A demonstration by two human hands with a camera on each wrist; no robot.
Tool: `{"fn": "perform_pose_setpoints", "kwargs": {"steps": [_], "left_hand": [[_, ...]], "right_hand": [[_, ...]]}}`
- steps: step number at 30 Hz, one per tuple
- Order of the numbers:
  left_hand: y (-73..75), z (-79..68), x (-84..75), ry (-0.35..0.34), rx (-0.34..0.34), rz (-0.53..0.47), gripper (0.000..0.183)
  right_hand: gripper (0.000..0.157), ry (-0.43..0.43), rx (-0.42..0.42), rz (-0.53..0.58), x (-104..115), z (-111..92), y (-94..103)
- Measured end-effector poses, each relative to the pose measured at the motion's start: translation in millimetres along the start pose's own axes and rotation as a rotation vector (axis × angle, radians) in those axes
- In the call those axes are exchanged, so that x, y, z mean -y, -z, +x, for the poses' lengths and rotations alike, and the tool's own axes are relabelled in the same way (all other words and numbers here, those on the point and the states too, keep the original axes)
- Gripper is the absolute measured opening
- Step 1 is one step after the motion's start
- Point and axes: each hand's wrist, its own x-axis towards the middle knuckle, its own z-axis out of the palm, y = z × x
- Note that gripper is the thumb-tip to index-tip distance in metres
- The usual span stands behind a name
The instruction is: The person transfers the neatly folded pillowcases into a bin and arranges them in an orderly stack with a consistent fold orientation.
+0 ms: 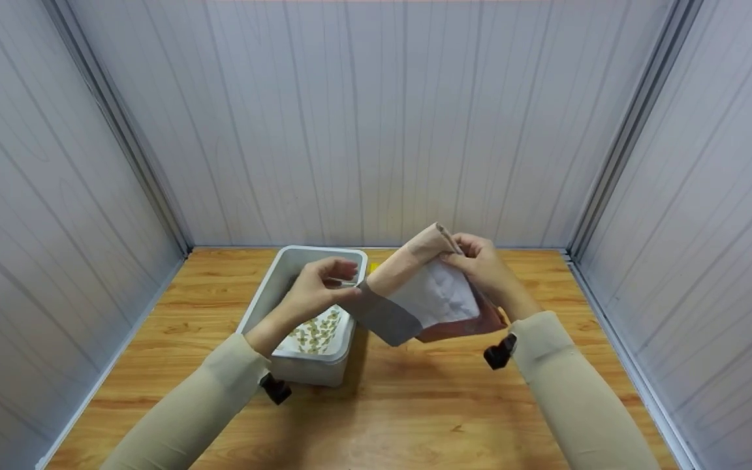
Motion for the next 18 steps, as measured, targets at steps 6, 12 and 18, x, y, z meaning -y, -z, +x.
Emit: {"fn": "perform_pose_setpoints", "kwargs": {"steps": [6, 12, 18], "left_hand": [[-11.8, 9.8, -11.4, -0.04, 0.057, 0.049, 0.053], [-14.3, 25.0, -21.9, -0.111, 0.089, 0.065, 0.048], [-15.0, 39.5, -25.6, -0.155, 0.165, 0.031, 0.048]], "right_hand": [[0.022, 0.019, 0.113, -0.026, 7, 6, -8.0], [0.018, 0.058, 0.163, -0.061, 24, 9, -16.8], [0.017, 0.073, 0.174, -0.09, 26, 16, -15.6]]}}
